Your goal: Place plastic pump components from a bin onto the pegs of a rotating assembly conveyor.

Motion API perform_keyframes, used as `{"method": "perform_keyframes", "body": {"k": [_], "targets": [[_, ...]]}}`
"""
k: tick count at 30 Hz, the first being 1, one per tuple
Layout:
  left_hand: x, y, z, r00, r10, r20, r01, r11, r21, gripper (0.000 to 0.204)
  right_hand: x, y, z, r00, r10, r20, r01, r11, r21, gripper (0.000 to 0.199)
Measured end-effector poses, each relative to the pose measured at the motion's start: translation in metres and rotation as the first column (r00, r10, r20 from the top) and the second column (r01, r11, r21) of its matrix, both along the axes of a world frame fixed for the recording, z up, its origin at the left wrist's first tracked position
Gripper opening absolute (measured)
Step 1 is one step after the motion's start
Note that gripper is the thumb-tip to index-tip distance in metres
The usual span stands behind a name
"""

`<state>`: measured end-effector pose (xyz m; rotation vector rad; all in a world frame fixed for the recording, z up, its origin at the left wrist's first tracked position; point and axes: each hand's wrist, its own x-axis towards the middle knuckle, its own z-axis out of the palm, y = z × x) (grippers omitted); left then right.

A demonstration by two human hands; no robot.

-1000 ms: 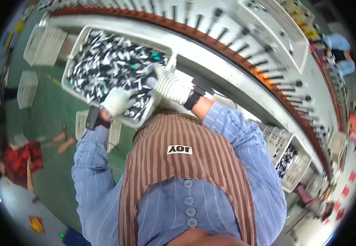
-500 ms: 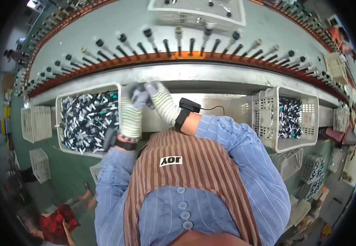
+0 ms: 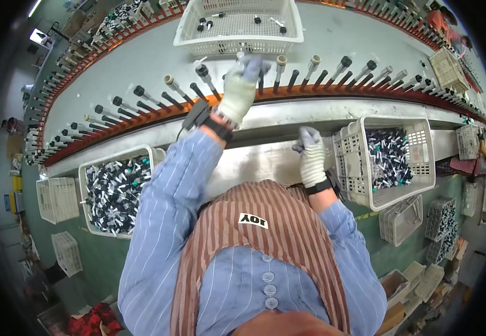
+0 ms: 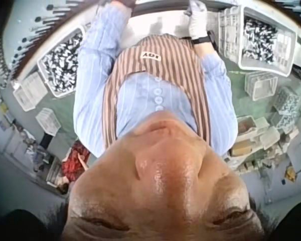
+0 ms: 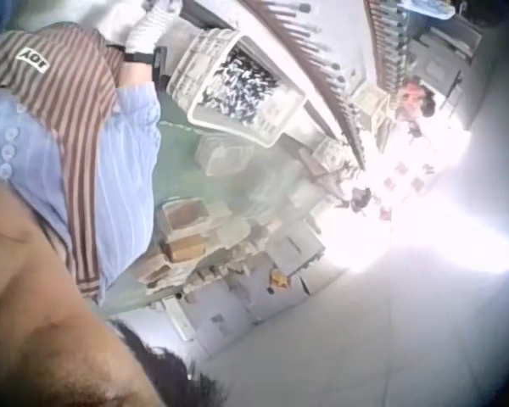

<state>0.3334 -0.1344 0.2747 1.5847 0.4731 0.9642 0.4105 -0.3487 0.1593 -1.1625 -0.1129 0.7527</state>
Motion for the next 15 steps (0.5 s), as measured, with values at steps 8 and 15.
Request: {"method": "perform_keyframes", "body": {"k": [8, 15], "targets": [[0.069, 0.049, -0.029, 0.985, 0.059, -0.163, -0.021, 0.974, 0.227, 0.043, 0.043, -0.027, -0.008, 0.974, -0.227, -0.019, 0.227, 0.973, 0.042, 0.018], [0.016, 0.081, -0.035, 0.931, -0.033, -0.362, 0.059, 0.996, 0.062, 0.044, 0.101, -0.005, 0.029, 0.897, -0.341, 0.282, 0.334, 0.940, 0.077, 0.029]]}}
